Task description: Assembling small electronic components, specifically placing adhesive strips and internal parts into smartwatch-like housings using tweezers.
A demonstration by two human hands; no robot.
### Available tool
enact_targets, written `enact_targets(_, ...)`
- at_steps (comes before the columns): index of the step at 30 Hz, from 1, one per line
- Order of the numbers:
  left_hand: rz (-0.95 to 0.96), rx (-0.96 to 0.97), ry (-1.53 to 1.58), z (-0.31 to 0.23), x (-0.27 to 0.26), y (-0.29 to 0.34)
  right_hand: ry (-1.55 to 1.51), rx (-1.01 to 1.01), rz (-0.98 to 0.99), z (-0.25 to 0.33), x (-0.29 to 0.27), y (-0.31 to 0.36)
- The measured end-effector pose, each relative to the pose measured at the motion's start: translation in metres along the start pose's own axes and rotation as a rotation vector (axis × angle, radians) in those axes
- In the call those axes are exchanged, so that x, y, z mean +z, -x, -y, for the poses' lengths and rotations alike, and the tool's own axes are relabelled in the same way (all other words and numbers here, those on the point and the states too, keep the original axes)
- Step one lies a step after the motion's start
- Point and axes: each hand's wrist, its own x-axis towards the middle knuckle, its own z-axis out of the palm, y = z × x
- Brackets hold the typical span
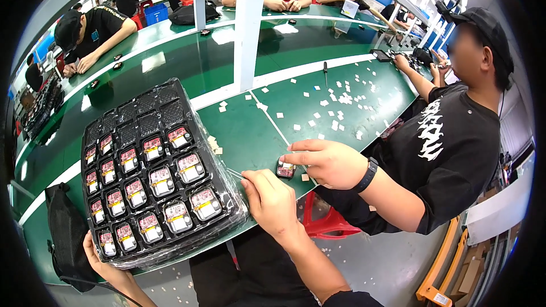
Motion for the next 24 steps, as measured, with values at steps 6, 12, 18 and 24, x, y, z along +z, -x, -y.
enact_targets(6, -0.272, 0.081, -0.116, -0.034, -0.012, 0.065, 0.320, 0.223, -0.065, -0.003, -0.036, 0.010)
enact_targets(12, 0.009, 0.022, -0.163, -0.024, -0.013, 0.146, 0.552, 0.375, -0.011, -0.011, -0.038, -0.002)
enact_targets(18, 0.709, -0.153, -0.213, -0.052, 0.034, 0.173, 0.294, 0.386, 0.028, -0.005, -0.056, 0.007)
enact_targets(24, 0.990, -0.381, 0.076, -0.063, 0.066, 0.157, -0.591, 0.048, 0.214, 0.040, -0.072, 0.068)
